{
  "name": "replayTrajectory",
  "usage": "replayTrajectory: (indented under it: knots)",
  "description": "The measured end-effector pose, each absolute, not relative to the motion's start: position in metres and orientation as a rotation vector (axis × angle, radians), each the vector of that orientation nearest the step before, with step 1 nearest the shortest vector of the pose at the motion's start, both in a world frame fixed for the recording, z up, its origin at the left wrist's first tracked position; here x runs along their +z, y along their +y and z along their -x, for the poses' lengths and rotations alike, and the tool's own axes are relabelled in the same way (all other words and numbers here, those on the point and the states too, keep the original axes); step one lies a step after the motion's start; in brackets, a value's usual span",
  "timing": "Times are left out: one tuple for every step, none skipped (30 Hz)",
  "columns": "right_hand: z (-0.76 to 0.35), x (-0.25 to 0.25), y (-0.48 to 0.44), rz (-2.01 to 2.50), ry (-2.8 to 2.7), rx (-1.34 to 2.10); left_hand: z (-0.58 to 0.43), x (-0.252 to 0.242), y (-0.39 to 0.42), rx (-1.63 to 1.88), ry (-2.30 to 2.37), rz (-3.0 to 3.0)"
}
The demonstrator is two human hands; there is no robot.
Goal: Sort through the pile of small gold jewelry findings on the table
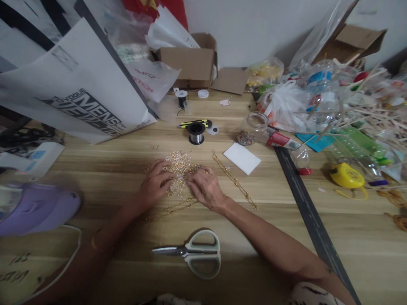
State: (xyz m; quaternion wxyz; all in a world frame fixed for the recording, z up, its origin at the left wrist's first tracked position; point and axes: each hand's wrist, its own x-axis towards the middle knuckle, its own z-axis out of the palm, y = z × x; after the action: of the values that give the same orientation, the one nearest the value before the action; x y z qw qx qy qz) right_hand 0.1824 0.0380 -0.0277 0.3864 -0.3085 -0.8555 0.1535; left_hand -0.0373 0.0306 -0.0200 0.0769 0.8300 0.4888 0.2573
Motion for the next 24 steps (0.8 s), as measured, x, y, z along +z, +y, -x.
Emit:
replayTrajectory:
  knots:
    - [-0.1823, -0.0274, 0.0381, 0.785, -2.178, 0.394, 0.0373, -0.0202, 0.0307, 0.784, 1.456, -2.48]
    - [-0.1823, -0.0272, 0.0381, 0.786, -2.178, 0.396, 0.0374, -0.0205, 0.0308, 0.794, 1.453, -2.473]
    - [-0.1822, -0.0271, 0.0381, 0.787, -2.176, 0.394, 0.0374, -0.0207, 0.0308, 0.802, 1.454, -2.469]
    - [-0.1821, -0.027, 0.038, 0.787, -2.174, 0.391, 0.0375, -0.021, 0.0308, 0.802, 1.459, -2.467]
    - [-0.182, -0.027, 0.0379, 0.786, -2.172, 0.387, 0.0376, -0.0213, 0.0308, 0.802, 1.466, -2.47]
    - [-0.1819, -0.027, 0.0377, 0.785, -2.171, 0.383, 0.0377, -0.0215, 0.0308, 0.803, 1.474, -2.477]
    - [-0.1818, -0.027, 0.0376, 0.783, -2.168, 0.38, 0.0378, -0.0216, 0.0308, 0.801, 1.482, -2.485]
    - [-0.1818, -0.0269, 0.0376, 0.781, -2.168, 0.379, 0.0379, -0.0215, 0.0309, 0.797, 1.488, -2.495]
    - [-0.1818, -0.0267, 0.0375, 0.778, -2.169, 0.379, 0.038, -0.0213, 0.0309, 0.794, 1.496, -2.502]
    - [-0.1818, -0.0265, 0.0375, 0.779, -2.172, 0.379, 0.0382, -0.0209, 0.031, 0.788, 1.504, -2.504]
    - [-0.1819, -0.0262, 0.0375, 0.781, -2.175, 0.38, 0.0384, -0.0203, 0.0311, 0.782, 1.513, -2.502]
    - [-0.182, -0.0259, 0.0376, 0.784, -2.176, 0.382, 0.0387, -0.0196, 0.0311, 0.776, 1.523, -2.497]
    - [-0.1821, -0.0258, 0.0377, 0.788, -2.178, 0.385, 0.039, -0.0189, 0.0311, 0.77, 1.53, -2.491]
    - [-0.1822, -0.0257, 0.0378, 0.791, -2.178, 0.39, 0.0393, -0.0182, 0.0311, 0.765, 1.537, -2.486]
    - [-0.1823, -0.0259, 0.0379, 0.793, -2.178, 0.394, 0.0396, -0.0178, 0.0311, 0.759, 1.54, -2.484]
    - [-0.1824, -0.0261, 0.0379, 0.792, -2.178, 0.397, 0.0399, -0.0176, 0.0311, 0.757, 1.541, -2.487]
    - [-0.1824, -0.0265, 0.0379, 0.79, -2.179, 0.399, 0.0401, -0.0176, 0.0311, 0.757, 1.54, -2.491]
    - [-0.1825, -0.027, 0.0379, 0.79, -2.182, 0.401, 0.0401, -0.0178, 0.0311, 0.759, 1.542, -2.494]
    - [-0.1825, -0.0275, 0.0378, 0.792, -2.183, 0.401, 0.0401, -0.0181, 0.0311, 0.76, 1.543, -2.496]
    - [-0.1826, -0.0279, 0.0377, 0.795, -2.183, 0.401, 0.0399, -0.0185, 0.0311, 0.762, 1.546, -2.496]
    - [-0.1826, -0.0282, 0.0375, 0.798, -2.182, 0.4, 0.0396, -0.0187, 0.0311, 0.763, 1.549, -2.494]
    - [-0.1827, -0.0284, 0.0374, 0.802, -2.182, 0.398, 0.0393, -0.0189, 0.031, 0.762, 1.553, -2.488]
    - [-0.1828, -0.0286, 0.0373, 0.804, -2.181, 0.396, 0.0389, -0.0189, 0.031, 0.76, 1.556, -2.482]
    - [-0.1828, -0.0286, 0.0372, 0.805, -2.183, 0.395, 0.0385, -0.0188, 0.0309, 0.761, 1.555, -2.477]
